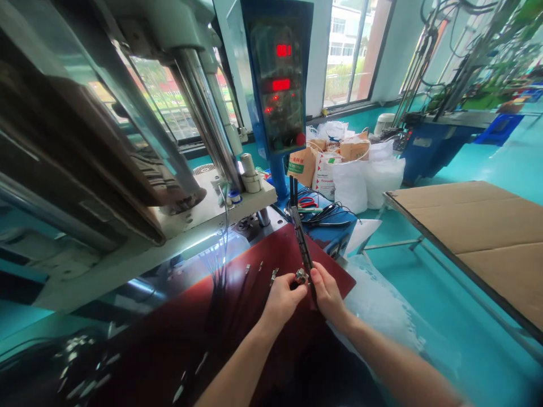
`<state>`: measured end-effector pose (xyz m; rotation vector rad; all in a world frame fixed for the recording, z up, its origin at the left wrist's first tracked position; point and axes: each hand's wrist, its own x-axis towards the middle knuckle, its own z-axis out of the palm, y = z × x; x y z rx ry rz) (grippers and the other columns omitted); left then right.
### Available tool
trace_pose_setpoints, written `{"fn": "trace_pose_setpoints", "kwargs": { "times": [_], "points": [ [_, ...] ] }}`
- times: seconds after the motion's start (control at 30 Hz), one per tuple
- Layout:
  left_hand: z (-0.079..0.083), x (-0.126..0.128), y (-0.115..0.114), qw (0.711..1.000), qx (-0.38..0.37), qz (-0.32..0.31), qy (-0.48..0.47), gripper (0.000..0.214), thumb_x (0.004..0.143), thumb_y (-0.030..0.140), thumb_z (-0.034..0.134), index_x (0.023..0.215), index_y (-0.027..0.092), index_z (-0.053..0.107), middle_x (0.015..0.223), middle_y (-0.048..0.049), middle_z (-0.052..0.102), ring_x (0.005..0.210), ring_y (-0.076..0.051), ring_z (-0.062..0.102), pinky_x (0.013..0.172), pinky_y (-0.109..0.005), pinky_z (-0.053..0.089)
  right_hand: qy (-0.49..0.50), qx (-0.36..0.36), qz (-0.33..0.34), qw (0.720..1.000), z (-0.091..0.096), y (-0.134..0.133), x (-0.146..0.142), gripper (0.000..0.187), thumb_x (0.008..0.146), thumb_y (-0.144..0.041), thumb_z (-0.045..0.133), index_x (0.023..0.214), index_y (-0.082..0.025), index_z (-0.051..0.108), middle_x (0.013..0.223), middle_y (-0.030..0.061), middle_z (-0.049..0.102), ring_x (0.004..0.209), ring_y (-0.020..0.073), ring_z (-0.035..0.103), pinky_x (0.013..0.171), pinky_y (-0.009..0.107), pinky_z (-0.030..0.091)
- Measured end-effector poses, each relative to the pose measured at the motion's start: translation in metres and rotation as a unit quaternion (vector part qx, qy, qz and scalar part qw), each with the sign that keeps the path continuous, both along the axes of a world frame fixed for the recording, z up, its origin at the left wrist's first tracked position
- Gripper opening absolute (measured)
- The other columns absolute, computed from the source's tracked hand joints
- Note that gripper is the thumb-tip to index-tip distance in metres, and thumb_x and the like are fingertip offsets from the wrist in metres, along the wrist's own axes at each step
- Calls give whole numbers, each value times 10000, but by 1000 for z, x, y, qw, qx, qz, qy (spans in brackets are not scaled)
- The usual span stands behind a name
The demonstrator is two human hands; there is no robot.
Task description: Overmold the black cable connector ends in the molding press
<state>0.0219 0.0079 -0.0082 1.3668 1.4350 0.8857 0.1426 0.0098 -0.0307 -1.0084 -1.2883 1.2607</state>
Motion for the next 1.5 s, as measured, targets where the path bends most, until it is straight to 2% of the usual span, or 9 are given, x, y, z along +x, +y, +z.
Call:
{"fn": "trace_pose_setpoints", "kwargs": {
  "times": [0.13,0.27,0.4,0.47,0.67,0.8,0.93,1.27,1.5],
  "points": [
    [6,0,-1,1000,17,-14,-19,166,676,284,534,614,132,560,543,26,498,524,-96,406,515,-213,309,-35,8,15,999,3,1,0,364,900,-492,377,999,-166,507,486,-71,429,315,75,378,297,197,279],
    [13,-4,0,998,25,-26,-50,208,713,343,570,679,138,557,594,20,521,537,-98,427,509,-209,325,-3,-22,20,1000,4,4,1,344,889,-499,388,927,-177,501,484,-75,436,295,76,385,277,190,269],
    [17,-10,4,996,34,17,-83,178,754,339,536,756,163,515,541,58,450,463,-80,375,450,-197,292,26,-39,5,999,1,5,5,346,891,-509,381,908,-178,483,526,-69,478,298,69,420,268,166,260],
    [19,-11,5,997,53,27,-48,153,761,321,528,761,169,511,516,66,441,452,-84,380,458,-200,296,36,-42,1,998,0,4,6,353,888,-510,387,946,-175,482,559,-68,490,303,62,425,269,158,267],
    [25,-8,3,991,93,-29,91,206,757,315,514,635,153,550,579,9,552,548,-119,465,540,-228,310,53,-30,12,998,0,0,8,359,891,-493,395,990,-162,490,538,-75,472,305,56,414,283,156,286],
    [18,-7,6,996,58,-48,37,242,761,338,500,638,138,562,579,10,540,552,-115,449,533,-222,313,47,-26,31,998,0,0,8,352,900,-479,387,1001,-160,493,488,-83,450,298,62,399,291,162,272],
    [13,-5,9,999,34,-18,-8,236,734,343,519,614,140,529,545,31,466,528,-97,387,499,-213,281,39,-32,39,998,1,1,8,373,888,-496,397,1010,-161,505,499,-78,456,300,67,397,299,176,280],
    [18,-6,2,998,53,-23,-7,214,737,312,510,615,138,535,551,18,501,543,-105,417,530,-220,307,-39,3,58,998,2,4,6,387,899,-494,392,1022,-153,528,460,-82,436,304,63,373,322,185,259],
    [23,-14,7,993,9,-19,-118,264,736,395,563,732,131,576,593,30,503,528,-87,398,509,-205,298,22,-39,52,998,3,5,7,400,876,-515,423,1013,-158,541,534,-64,469,307,58,386,294,182,258]
  ]
}}
